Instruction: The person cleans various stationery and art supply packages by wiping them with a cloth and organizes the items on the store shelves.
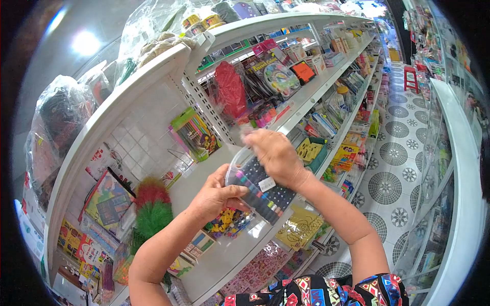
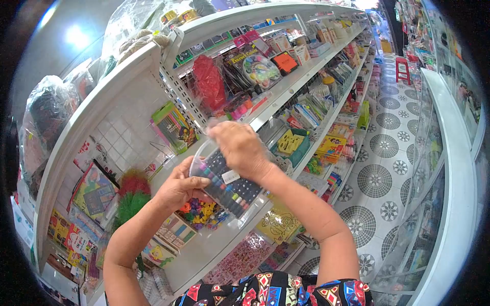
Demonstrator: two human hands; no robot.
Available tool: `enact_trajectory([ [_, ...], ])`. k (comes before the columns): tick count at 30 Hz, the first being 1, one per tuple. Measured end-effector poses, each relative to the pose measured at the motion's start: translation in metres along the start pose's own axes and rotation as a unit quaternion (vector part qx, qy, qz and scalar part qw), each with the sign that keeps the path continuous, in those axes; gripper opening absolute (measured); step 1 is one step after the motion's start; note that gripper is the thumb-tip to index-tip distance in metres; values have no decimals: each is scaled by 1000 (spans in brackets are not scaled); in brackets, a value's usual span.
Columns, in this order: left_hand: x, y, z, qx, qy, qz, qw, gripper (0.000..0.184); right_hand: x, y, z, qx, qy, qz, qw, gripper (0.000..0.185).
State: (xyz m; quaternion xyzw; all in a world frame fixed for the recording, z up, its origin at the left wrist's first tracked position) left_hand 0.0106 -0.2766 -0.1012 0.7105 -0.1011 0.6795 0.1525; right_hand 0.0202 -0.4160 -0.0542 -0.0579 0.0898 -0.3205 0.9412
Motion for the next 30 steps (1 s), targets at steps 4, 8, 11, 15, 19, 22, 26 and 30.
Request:
enact_trajectory([
  [4,7,-6,-6,52,25,-7,998,49,64,34,-40,-135,300,282,901,24],
  [8,13,-17,-10,68,32,7,997,48,78,48,-85,-154,328,375,853,25],
  [11,21,-17,-12,56,56,1,997,48,85,47,-122,-136,387,465,785,25],
  [15,26,-7,-8,36,78,-25,996,47,67,51,-160,-43,481,650,587,31],
  [19,25,19,4,9,88,-21,996,52,45,31,-152,19,495,676,546,40],
  [22,15,28,8,-13,73,-35,997,51,52,10,-140,16,470,683,560,46],
  [26,-2,24,15,2,55,-35,998,60,56,-24,-125,37,443,607,659,35],
  [30,-27,25,18,50,15,-149,987,72,41,-72,-104,95,246,306,915,31],
])
Point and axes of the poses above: each hand's wrist, its own z-axis towards the middle knuckle, its own y-axis out of the palm, x = y × z, the point moved 10 cm from there along z, towards the middle knuckle, and after that the axes turned 14 degrees about -z, right-handed, at the moved point
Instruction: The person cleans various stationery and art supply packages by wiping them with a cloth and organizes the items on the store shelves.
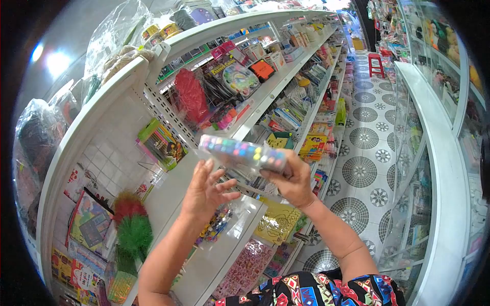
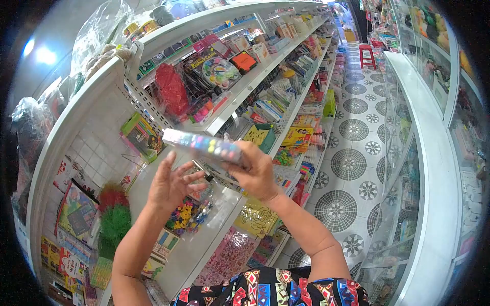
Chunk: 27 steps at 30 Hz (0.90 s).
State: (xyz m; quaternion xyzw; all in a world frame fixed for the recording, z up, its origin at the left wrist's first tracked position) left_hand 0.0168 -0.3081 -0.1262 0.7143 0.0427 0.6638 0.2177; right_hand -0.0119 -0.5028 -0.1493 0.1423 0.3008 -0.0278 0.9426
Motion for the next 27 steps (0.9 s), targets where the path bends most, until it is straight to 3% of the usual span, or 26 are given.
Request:
enact_trajectory([
  [3,-21,41,-7,-113,-20,-88,989,76,-48,8,-10,4,-207,-287,935,29],
  [4,-20,52,-7,-111,-25,-146,983,67,-58,16,-16,5,-242,-333,911,30],
  [7,-19,29,12,-13,22,-152,988,53,-64,34,-29,17,-286,-386,877,34],
  [8,-20,25,14,11,23,-203,979,35,-61,38,-30,-2,-285,-388,876,36],
  [12,-6,32,18,-82,38,-228,969,43,-63,27,-22,-49,-291,-368,882,34],
  [15,-7,37,13,-125,31,-222,967,51,-38,-7,6,16,-233,-400,886,26],
  [18,-19,30,12,-115,35,-198,973,58,1,-25,41,-15,27,-292,956,23],
  [20,-27,33,13,-117,30,-206,971,61,-8,-12,58,16,106,-59,992,26],
  [22,-37,33,16,-119,28,-199,972,67,-11,12,67,7,175,99,980,32],
  [25,-41,36,10,-115,42,-199,972,72,-16,35,81,7,14,-173,985,32],
  [27,-42,26,11,-101,54,-167,979,74,-3,55,65,-49,-92,-345,933,37],
])
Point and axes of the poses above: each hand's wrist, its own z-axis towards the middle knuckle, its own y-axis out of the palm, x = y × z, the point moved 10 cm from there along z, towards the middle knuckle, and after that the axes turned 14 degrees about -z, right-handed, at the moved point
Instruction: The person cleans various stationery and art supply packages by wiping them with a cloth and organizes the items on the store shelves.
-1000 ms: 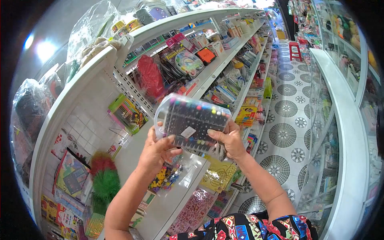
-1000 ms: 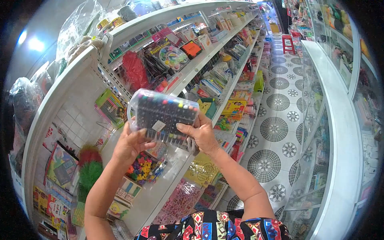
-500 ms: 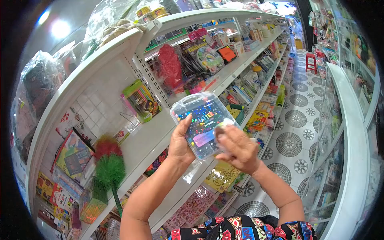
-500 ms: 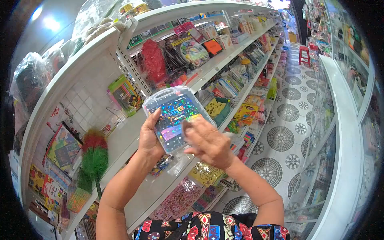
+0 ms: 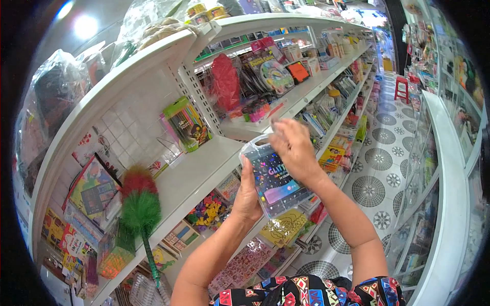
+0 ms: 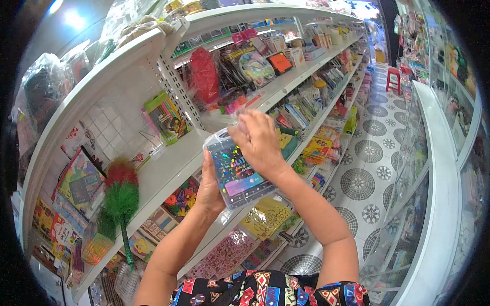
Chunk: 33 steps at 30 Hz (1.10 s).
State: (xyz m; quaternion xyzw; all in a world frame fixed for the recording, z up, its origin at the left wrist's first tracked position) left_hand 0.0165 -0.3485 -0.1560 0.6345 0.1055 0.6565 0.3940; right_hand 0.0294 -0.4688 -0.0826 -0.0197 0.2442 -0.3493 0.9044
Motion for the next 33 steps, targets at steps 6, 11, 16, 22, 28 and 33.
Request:
enact_trajectory([
  [6,8,-13,-5,46,47,-12,998,75,-52,45,-52,-139,-127,-92,978,48],
  [11,29,-35,-11,18,60,-59,996,76,-92,33,-91,-190,-212,-25,958,44],
  [16,34,-34,-26,50,65,-46,996,50,-29,38,-54,-140,-163,-84,973,38],
  [22,42,-28,-28,45,49,-14,998,44,37,57,-53,-202,233,329,893,38],
  [28,75,19,-11,10,105,66,992,40,33,65,-43,-201,291,549,758,27],
  [33,144,25,8,76,228,325,915,41,32,59,-5,-132,238,578,769,25],
])
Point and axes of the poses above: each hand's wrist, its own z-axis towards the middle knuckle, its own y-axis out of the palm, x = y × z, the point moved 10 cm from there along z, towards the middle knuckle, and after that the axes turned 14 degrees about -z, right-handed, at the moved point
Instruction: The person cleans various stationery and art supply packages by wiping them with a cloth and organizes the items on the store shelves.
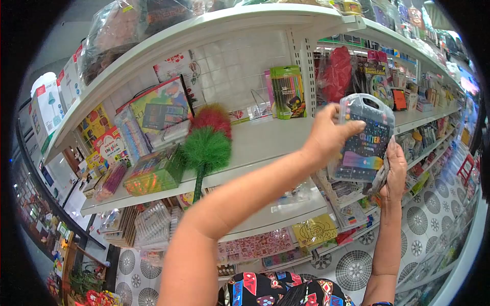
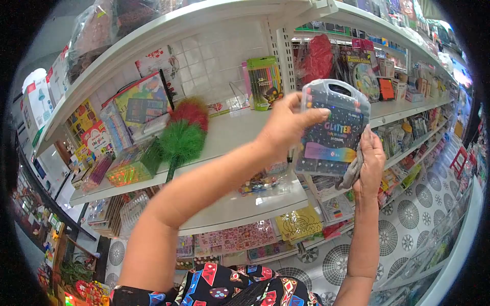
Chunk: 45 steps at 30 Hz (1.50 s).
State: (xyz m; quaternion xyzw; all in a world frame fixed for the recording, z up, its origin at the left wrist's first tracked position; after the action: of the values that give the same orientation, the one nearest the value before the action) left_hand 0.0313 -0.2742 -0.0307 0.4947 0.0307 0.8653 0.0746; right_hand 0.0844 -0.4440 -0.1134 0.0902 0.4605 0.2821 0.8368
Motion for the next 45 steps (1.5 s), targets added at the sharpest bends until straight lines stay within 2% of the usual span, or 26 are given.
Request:
enact_trajectory([
  [1,14,-8,6,0,5,54,999,42,-5,2,6,5,-22,-10,1000,25],
  [3,25,-17,11,-37,-91,64,993,47,-8,17,14,3,-35,-25,999,26],
  [4,33,-24,16,-58,-106,106,987,49,-7,24,19,2,-43,-30,999,26],
  [5,43,-38,19,-28,-102,138,985,49,-7,32,24,1,-51,-36,998,27],
  [9,75,-72,27,-46,-138,267,953,51,-7,73,39,-4,-86,-88,992,27],
  [13,98,-101,32,-29,-111,230,966,47,10,110,61,-24,-95,-81,992,25],
  [17,111,-156,36,58,-107,269,955,48,45,129,70,-57,-125,-249,959,26],
  [18,108,-174,43,24,-121,251,960,48,61,128,70,-70,-67,-251,963,26],
  [20,117,-209,52,51,-102,275,955,45,95,126,61,-95,48,-249,963,28],
  [21,120,-226,55,66,-93,286,951,44,104,121,66,-87,26,-273,958,28],
  [24,115,-279,65,115,-88,335,931,45,132,99,84,-61,-31,-346,936,31],
  [27,96,-327,75,121,-132,419,890,47,107,112,78,-29,-135,-446,884,32],
  [28,94,-339,75,144,-117,423,887,48,106,114,76,-39,-124,-456,880,32],
  [31,67,-376,75,150,-159,348,912,76,108,120,75,-67,-91,-470,875,33],
  [32,58,-387,74,150,-185,348,907,71,109,120,78,-71,-82,-467,878,34],
  [38,37,-434,83,154,-183,324,915,53,121,120,84,-91,-62,-471,875,33],
  [41,38,-444,89,171,-128,351,912,53,117,122,82,-102,-46,-459,881,33],
  [44,42,-445,108,100,-102,554,820,62,122,121,84,-110,-26,-467,877,33],
  [45,45,-437,110,72,-59,599,795,66,124,120,84,-112,-18,-474,873,33],
])
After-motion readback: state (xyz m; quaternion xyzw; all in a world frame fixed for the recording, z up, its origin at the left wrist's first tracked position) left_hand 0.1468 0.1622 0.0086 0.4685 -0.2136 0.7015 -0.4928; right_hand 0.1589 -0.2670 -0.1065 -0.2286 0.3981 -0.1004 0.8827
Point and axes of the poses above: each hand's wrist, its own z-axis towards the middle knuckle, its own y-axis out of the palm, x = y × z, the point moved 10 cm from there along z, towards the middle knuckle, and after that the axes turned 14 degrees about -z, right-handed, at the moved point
